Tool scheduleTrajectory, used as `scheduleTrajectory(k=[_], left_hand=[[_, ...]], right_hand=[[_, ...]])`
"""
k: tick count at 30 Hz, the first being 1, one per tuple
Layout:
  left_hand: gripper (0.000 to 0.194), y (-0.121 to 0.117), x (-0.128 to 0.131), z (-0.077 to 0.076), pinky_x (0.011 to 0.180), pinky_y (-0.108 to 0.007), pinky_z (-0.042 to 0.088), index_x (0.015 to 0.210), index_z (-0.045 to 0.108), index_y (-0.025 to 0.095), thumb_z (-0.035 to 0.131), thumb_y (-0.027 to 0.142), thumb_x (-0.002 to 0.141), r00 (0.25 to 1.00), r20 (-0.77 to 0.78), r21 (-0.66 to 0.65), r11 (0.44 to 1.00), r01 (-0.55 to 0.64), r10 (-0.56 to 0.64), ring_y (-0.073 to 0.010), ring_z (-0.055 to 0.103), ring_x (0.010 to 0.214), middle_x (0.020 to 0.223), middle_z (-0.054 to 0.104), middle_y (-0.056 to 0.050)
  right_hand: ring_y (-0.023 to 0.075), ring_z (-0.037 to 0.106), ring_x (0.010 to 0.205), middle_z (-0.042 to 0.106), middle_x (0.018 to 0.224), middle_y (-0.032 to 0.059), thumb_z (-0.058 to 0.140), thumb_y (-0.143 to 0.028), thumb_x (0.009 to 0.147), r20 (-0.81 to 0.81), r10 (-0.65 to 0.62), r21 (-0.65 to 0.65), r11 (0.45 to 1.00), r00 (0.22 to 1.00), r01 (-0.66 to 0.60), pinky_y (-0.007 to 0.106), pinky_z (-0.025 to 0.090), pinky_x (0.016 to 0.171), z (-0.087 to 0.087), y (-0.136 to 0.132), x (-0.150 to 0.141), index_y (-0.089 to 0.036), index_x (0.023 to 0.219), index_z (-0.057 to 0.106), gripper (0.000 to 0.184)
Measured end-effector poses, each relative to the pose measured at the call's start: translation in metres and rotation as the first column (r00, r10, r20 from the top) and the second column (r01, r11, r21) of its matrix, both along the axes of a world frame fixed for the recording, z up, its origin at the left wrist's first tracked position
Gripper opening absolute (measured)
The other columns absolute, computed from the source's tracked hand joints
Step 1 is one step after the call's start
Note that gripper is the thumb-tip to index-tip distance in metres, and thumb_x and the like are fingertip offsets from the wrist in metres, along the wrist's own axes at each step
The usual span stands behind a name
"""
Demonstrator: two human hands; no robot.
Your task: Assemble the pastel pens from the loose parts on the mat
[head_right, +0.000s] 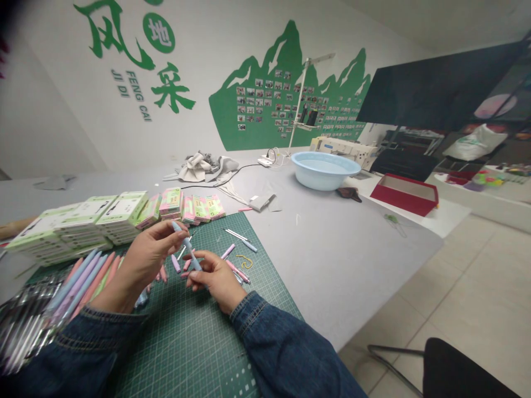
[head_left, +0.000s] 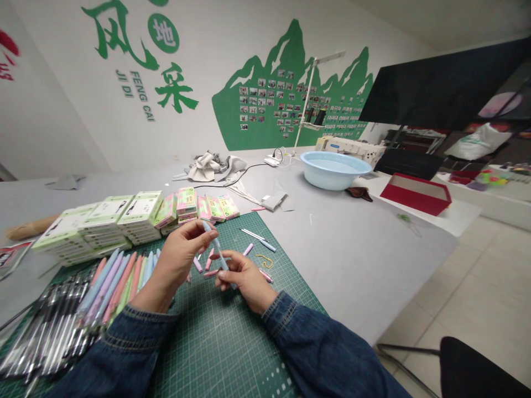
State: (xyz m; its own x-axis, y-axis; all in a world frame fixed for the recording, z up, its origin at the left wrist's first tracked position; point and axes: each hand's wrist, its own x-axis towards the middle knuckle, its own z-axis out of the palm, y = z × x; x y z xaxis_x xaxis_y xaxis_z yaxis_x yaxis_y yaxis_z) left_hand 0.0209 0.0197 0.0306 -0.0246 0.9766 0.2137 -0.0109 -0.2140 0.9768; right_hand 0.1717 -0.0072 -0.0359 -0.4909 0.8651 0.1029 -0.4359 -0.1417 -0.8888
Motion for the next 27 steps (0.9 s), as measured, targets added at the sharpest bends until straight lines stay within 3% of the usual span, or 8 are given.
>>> scheduleTrajectory(k=[10, 17, 19, 21, 23, 24, 25, 27], left_hand=[[0.022, 0.004, -0.001, 0.010, 0.049, -0.017, 0.036, 0.085, 0.068, 0.015, 0.073, 0.031, 0.071, 0.999, 0.029, 0.062, 0.997, -0.035, 0.034, -0.0066, 0.049, 0.056, 0.071, 0.062, 0.000], [0.027, 0.019, -0.019, 0.020, 0.056, -0.018, 0.043, 0.085, 0.066, 0.018, 0.074, 0.036, 0.068, 0.921, 0.374, 0.057, 0.989, -0.139, 0.108, -0.0104, 0.058, 0.070, 0.078, 0.063, 0.000], [0.031, 0.025, -0.030, 0.017, 0.053, -0.018, 0.041, 0.088, 0.065, 0.018, 0.072, 0.041, 0.068, 0.921, 0.361, 0.036, 0.985, -0.171, 0.147, -0.0098, 0.057, 0.067, 0.076, 0.062, 0.000], [0.032, 0.031, -0.036, 0.005, 0.051, -0.019, 0.038, 0.087, 0.065, 0.018, 0.070, 0.044, 0.069, 0.975, 0.151, -0.024, 0.987, -0.160, 0.162, -0.0091, 0.054, 0.060, 0.072, 0.061, 0.001], [0.030, 0.035, -0.035, -0.013, 0.049, -0.022, 0.035, 0.078, 0.064, 0.016, 0.066, 0.045, 0.071, 0.962, -0.259, -0.113, 0.987, -0.115, 0.083, -0.0099, 0.050, 0.051, 0.061, 0.057, 0.002], [0.028, 0.036, -0.031, -0.023, 0.049, -0.023, 0.034, 0.072, 0.062, 0.016, 0.063, 0.045, 0.073, 0.873, -0.487, -0.142, 0.985, -0.094, 0.013, -0.0115, 0.050, 0.050, 0.056, 0.055, 0.002], [0.027, 0.036, -0.025, -0.033, 0.051, -0.024, 0.034, 0.067, 0.061, 0.016, 0.062, 0.043, 0.074, 0.726, -0.687, -0.145, 0.984, -0.103, -0.026, -0.0137, 0.052, 0.052, 0.054, 0.055, 0.001], [0.022, 0.034, -0.012, -0.050, 0.055, -0.026, 0.035, 0.068, 0.060, 0.018, 0.059, 0.038, 0.076, 0.455, -0.890, -0.076, 0.986, -0.148, 0.000, -0.0178, 0.058, 0.061, 0.062, 0.061, -0.002]], right_hand=[[0.0075, 0.050, 0.054, 0.059, 0.067, -0.0025, 0.066, -0.022, 0.074, 0.010, 0.002, 0.002, 1.000, 1.000, -0.002, 0.021, 0.039, 0.054, 0.002, 0.000, 0.001, -0.020, 0.109, 0.062, 0.035], [0.0079, 0.051, 0.054, 0.060, 0.066, -0.0020, 0.063, -0.020, 0.076, 0.036, -0.019, 0.030, 0.999, 0.999, 0.018, 0.020, 0.039, 0.054, 0.000, 0.004, 0.007, -0.021, 0.106, 0.062, 0.031], [0.0078, 0.051, 0.053, 0.060, 0.065, -0.0023, 0.061, -0.020, 0.076, 0.054, -0.048, 0.033, 0.998, 0.997, 0.046, 0.020, 0.038, 0.054, 0.000, 0.006, 0.010, -0.022, 0.107, 0.062, 0.030], [0.0076, 0.050, 0.053, 0.059, 0.065, -0.0027, 0.060, -0.020, 0.077, 0.067, -0.088, 0.029, 0.996, 0.994, 0.087, 0.020, 0.037, 0.054, 0.001, 0.008, 0.013, -0.022, 0.107, 0.061, 0.030], [0.0077, 0.050, 0.053, 0.059, 0.065, -0.0027, 0.060, -0.020, 0.078, 0.070, -0.135, 0.025, 0.991, 0.988, 0.133, 0.020, 0.036, 0.053, 0.001, 0.011, 0.016, -0.022, 0.107, 0.061, 0.029], [0.0078, 0.050, 0.053, 0.059, 0.064, -0.0026, 0.060, -0.021, 0.078, 0.062, -0.157, 0.025, 0.988, 0.986, 0.155, 0.020, 0.036, 0.053, 0.001, 0.012, 0.018, -0.022, 0.106, 0.060, 0.029], [0.0081, 0.050, 0.053, 0.059, 0.064, -0.0025, 0.060, -0.021, 0.078, 0.052, -0.173, 0.027, 0.985, 0.984, 0.172, 0.020, 0.037, 0.054, 0.002, 0.014, 0.021, -0.022, 0.106, 0.060, 0.028], [0.0085, 0.050, 0.055, 0.059, 0.065, -0.0023, 0.060, -0.022, 0.078, 0.028, -0.200, 0.033, 0.979, 0.979, 0.199, 0.021, 0.039, 0.056, 0.003, 0.018, 0.027, -0.023, 0.106, 0.060, 0.028]])
